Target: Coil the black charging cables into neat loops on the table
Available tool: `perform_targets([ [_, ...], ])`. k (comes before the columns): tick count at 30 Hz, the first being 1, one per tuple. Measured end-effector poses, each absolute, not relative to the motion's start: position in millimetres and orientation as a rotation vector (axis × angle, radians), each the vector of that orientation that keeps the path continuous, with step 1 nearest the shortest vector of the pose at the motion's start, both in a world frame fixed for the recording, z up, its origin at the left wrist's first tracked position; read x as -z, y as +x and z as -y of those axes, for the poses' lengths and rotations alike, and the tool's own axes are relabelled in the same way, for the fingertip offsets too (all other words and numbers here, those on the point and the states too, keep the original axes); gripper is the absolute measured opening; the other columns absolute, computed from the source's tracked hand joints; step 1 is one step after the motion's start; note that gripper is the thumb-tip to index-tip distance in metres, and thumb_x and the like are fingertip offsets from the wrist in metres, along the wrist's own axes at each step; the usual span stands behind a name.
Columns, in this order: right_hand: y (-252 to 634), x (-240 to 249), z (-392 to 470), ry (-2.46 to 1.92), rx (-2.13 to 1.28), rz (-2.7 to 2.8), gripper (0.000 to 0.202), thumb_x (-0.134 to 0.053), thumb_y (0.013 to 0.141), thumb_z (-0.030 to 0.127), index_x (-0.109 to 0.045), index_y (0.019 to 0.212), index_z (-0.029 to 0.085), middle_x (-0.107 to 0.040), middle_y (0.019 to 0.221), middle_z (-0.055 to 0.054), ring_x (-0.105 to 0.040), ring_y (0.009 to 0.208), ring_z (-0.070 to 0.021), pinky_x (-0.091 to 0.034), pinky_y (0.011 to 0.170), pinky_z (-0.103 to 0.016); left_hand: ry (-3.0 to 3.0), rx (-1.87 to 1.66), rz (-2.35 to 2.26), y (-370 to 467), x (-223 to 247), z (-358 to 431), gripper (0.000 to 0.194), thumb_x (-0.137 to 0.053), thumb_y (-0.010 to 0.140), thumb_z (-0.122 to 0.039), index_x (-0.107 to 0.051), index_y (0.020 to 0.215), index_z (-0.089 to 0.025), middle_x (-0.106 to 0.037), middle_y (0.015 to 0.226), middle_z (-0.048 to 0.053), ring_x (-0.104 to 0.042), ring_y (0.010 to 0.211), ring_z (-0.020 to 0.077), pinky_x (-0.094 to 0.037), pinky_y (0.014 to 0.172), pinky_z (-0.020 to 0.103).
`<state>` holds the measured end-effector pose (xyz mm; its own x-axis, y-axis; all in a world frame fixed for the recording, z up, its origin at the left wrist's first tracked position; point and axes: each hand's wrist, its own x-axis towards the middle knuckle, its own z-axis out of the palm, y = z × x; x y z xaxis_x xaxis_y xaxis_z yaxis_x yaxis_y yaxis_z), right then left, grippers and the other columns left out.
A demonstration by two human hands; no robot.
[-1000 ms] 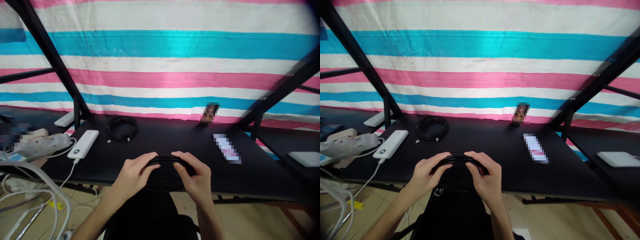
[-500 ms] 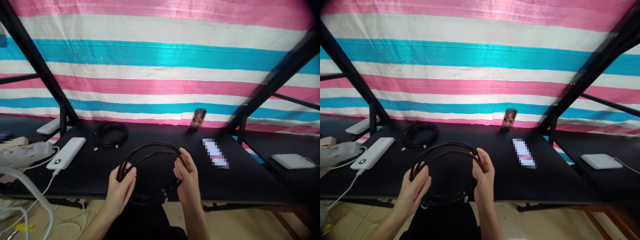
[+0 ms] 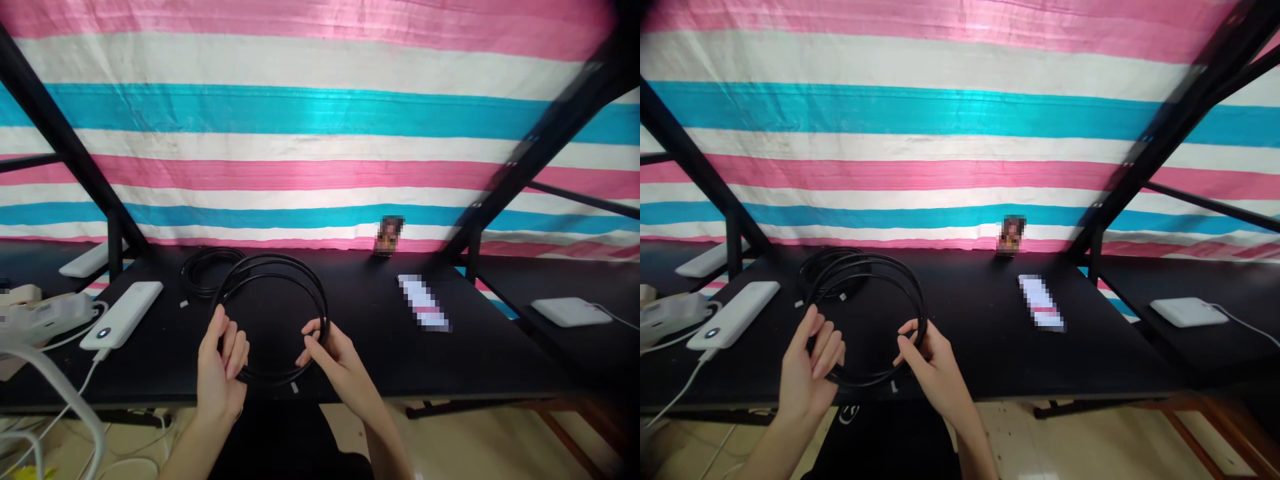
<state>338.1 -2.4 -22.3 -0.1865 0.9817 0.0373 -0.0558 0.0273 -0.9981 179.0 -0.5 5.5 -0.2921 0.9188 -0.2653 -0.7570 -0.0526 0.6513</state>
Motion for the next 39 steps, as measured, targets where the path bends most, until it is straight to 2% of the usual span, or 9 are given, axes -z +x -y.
perform_targets([
  [4,333,24,0,-1.006,-1.279,1.205,0.022,-0.056,0.088,0.041,-0.055,0.091,0.019,-0.059,0.055,0.004,-0.062,0.054,-0.0131,-0.048,0.058,-0.025,0.25,-1.733,-0.821,183,-10,0,0.045,-0.062,0.084,-0.032,-0.029,0.056,-0.018,-0.026,0.037,-0.011,-0.02,0.027,0.0013,-0.019,0.03,0.018],
  [8,327,27,-1,-0.95,-1.199,0.946,0.022,-0.056,0.088,0.041,-0.056,0.095,0.02,-0.05,0.043,0.01,-0.055,0.041,-0.011,-0.052,0.055,-0.027,0.381,-1.731,-0.846,194,-5,1,0.05,-0.065,0.081,-0.037,-0.027,0.055,-0.018,-0.025,0.039,-0.011,-0.021,0.028,0.0009,-0.015,0.031,0.017],
  [14,311,30,-3,-0.866,-1.168,0.681,0.02,-0.062,0.084,0.039,-0.055,0.097,0.024,-0.035,0.043,0.015,-0.041,0.033,-0.006,-0.053,0.052,-0.026,0.398,-1.622,-0.805,207,3,8,0.057,-0.067,0.076,-0.047,-0.026,0.051,-0.018,-0.025,0.038,-0.01,-0.021,0.027,0.0007,-0.013,0.03,0.016],
  [22,306,30,2,-0.739,-1.454,0.751,0.017,-0.062,0.083,0.032,-0.054,0.096,0.024,-0.034,0.041,0.014,-0.043,0.038,-0.0087,-0.053,0.06,-0.031,0.179,-1.584,-0.692,179,2,-5,0.049,-0.056,0.085,-0.028,-0.023,0.049,-0.019,-0.025,0.033,-0.01,-0.02,0.021,0.0023,-0.013,0.025,0.017],
  [25,311,24,0,-0.732,-1.551,0.735,0.016,-0.063,0.08,0.03,-0.055,0.093,0.024,-0.021,0.039,0.014,-0.026,0.034,-0.0077,-0.045,0.05,-0.024,0.108,-1.6,-0.695,174,8,-7,0.049,-0.053,0.085,-0.025,-0.02,0.049,-0.02,-0.025,0.032,-0.01,-0.021,0.02,0.003,-0.015,0.024,0.018],
  [29,321,14,-6,-0.684,-1.583,0.674,0.008,-0.061,0.078,0.027,-0.055,0.084,0.024,-0.009,0.046,0.013,-0.003,0.04,-0.0082,-0.026,0.038,-0.018,0.187,-1.535,-0.626,172,4,-6,0.05,-0.052,0.084,-0.023,-0.02,0.046,-0.02,-0.024,0.032,-0.008,-0.02,0.021,0.0036,-0.015,0.024,0.018],
  [32,332,9,-8,-0.649,-1.582,0.697,0.007,-0.059,0.078,0.025,-0.053,0.082,0.023,-0.008,0.047,0.012,0.001,0.042,-0.0081,-0.016,0.037,-0.018,0.36,-1.378,-0.601,159,-9,-8,0.04,-0.056,0.082,-0.023,-0.034,0.048,-0.019,-0.027,0.034,-0.009,-0.02,0.025,0.0033,-0.018,0.026,0.016],
  [36,343,9,-6,-0.676,-1.649,0.791,0.008,-0.059,0.076,0.023,-0.051,0.078,0.023,-0.01,0.048,0.012,-0.001,0.041,-0.0066,-0.011,0.036,-0.018,0.72,-1.305,-0.735,139,-19,-12,0.014,-0.063,0.081,-0.03,-0.056,0.077,-0.018,-0.032,0.039,-0.011,-0.022,0.029,0.0035,-0.02,0.03,0.014],
  [39,342,13,-4,-0.686,-1.719,0.811,0.011,-0.059,0.075,0.026,-0.05,0.074,0.022,-0.011,0.046,0.013,-0.002,0.039,-0.0058,-0.011,0.035,-0.018,0.991,-1.328,-0.915,134,-17,-13,0.024,-0.06,0.083,-0.043,-0.058,0.091,-0.02,-0.039,0.043,-0.009,-0.026,0.03,0.0039,-0.02,0.03,0.014],
])
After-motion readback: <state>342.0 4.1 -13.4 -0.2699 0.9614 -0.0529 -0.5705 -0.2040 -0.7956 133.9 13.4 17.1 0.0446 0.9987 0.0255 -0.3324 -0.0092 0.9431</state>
